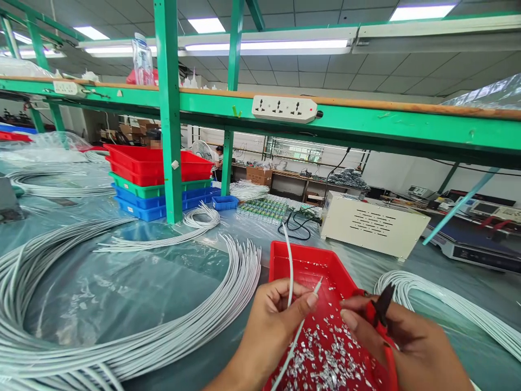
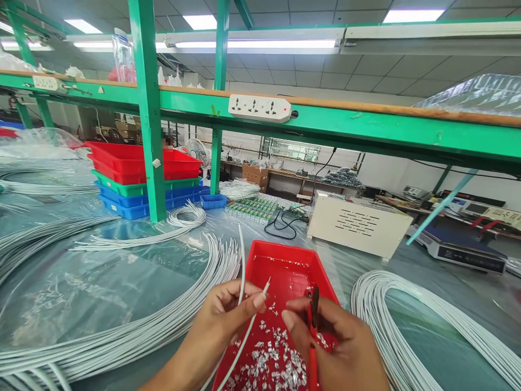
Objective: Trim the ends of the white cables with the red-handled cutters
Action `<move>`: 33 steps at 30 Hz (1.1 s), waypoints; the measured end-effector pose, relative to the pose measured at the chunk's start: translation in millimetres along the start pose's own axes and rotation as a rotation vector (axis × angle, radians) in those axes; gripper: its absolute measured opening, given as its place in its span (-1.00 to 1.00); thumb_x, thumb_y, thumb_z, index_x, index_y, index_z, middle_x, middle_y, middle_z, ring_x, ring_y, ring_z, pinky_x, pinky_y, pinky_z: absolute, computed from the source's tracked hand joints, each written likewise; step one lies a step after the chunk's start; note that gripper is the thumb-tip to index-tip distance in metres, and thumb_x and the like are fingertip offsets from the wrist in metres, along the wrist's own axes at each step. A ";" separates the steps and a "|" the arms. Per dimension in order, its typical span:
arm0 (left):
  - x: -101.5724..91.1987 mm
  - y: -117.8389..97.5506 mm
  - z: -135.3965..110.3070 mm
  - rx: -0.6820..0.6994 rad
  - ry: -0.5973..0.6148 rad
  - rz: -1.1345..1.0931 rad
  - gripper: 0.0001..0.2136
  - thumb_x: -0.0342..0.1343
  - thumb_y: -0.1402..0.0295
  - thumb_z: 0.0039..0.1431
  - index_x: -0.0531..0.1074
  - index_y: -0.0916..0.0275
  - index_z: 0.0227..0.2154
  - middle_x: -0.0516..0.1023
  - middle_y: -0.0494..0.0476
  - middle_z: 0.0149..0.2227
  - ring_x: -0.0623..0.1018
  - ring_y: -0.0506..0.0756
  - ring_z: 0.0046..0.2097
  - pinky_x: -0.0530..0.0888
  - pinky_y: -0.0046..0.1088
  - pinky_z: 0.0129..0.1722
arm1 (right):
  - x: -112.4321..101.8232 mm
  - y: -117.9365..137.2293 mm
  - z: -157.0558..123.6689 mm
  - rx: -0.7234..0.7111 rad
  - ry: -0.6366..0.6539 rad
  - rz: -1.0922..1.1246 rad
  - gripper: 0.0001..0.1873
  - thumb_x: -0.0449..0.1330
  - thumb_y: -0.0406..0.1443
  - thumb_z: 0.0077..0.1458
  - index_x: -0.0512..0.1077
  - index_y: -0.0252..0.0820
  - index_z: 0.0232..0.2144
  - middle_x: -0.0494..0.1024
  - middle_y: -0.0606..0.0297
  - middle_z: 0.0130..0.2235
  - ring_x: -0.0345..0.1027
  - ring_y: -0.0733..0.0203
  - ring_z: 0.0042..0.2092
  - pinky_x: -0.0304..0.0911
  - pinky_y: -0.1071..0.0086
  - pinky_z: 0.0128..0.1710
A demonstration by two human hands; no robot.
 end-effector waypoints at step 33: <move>27.0 57.0 -15.4 -0.373 0.263 -0.237 -0.73 0.16 0.14 -0.01 0.51 0.28 -0.54 0.08 -0.20 -0.91 -0.06 -0.17 -0.83 -0.07 -0.63 -0.82 | 15.4 24.4 -23.6 -0.474 -0.094 -0.586 -0.87 0.06 -0.30 -0.08 0.39 -0.14 -0.58 0.42 0.39 -0.60 0.31 0.32 -0.58 0.21 0.51 -0.56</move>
Point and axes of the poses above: each hand's wrist, its own z-axis towards the middle knuckle, its own x-axis out of the palm, y = z × x, the point moved 10 cm from there along z, towards the middle knuckle
